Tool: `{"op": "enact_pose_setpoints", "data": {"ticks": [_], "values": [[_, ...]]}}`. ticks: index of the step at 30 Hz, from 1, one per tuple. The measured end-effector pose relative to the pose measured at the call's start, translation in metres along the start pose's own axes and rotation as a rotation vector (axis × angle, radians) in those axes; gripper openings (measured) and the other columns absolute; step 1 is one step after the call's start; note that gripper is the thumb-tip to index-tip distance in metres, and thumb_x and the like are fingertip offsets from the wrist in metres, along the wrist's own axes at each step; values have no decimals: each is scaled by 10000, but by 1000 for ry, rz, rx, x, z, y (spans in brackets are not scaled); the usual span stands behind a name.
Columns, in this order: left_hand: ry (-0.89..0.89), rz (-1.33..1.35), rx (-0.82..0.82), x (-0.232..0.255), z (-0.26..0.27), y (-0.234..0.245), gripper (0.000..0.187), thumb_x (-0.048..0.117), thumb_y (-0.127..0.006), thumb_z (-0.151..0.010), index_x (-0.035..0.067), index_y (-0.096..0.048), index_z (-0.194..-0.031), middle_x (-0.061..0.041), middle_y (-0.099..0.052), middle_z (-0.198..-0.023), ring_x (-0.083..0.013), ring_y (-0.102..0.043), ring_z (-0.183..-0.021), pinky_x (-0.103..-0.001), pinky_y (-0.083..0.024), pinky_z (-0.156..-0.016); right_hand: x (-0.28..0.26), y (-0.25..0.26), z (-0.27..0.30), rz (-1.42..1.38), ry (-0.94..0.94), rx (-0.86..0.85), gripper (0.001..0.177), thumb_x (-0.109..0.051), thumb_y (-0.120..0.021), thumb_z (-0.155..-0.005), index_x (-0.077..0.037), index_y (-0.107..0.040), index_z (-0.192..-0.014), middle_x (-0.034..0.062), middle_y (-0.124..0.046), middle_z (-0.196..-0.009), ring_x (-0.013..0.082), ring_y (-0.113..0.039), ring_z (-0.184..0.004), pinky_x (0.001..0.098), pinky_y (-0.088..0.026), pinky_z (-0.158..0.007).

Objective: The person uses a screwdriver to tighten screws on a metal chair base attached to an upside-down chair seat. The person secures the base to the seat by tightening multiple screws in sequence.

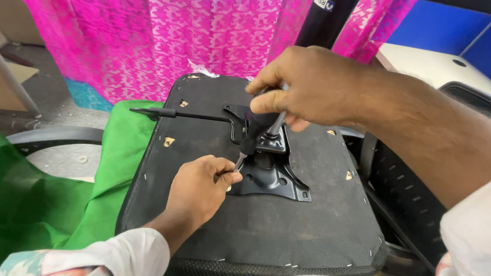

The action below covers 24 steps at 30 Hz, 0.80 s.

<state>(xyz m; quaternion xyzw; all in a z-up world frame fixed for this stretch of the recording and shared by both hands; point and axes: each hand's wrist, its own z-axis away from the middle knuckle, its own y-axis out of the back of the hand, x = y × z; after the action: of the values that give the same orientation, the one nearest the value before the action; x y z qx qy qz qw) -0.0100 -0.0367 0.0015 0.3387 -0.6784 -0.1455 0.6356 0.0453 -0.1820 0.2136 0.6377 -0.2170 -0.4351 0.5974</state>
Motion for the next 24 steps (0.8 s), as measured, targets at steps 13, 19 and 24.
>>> {"op": "enact_pose_setpoints", "data": {"ticks": [13, 19, 24], "values": [[139, -74, -57, 46, 12, 9, 207, 292, -730, -904, 94, -754, -961, -107, -743, -795, -276, -725, -753, -395, -549, -736, 13, -12, 17, -124, 216, 88, 269, -275, -695, -918, -144, -732, -1150, 50, -802, -991, 129, -740, -606, 267, -617, -644], [122, -62, -118, 51, 7, 10, 166, 237, -726, -899, 74, -711, -870, -103, -698, -700, -229, -680, -643, -381, -537, -650, 24, -5, 14, -72, 372, 49, 311, -180, -732, -889, -180, -746, -1199, 42, -747, -1020, 96, -756, -685, 263, -592, -646], [148, -82, -147, 45, 1, 6, 144, 218, -729, -896, 75, -732, -884, -108, -710, -712, -222, -689, -642, -374, -548, -645, 35, -2, 10, -56, 290, 102, 290, -136, -760, -849, -158, -752, -1138, 77, -778, -881, 103, -750, -664, 260, -592, -603]]}}
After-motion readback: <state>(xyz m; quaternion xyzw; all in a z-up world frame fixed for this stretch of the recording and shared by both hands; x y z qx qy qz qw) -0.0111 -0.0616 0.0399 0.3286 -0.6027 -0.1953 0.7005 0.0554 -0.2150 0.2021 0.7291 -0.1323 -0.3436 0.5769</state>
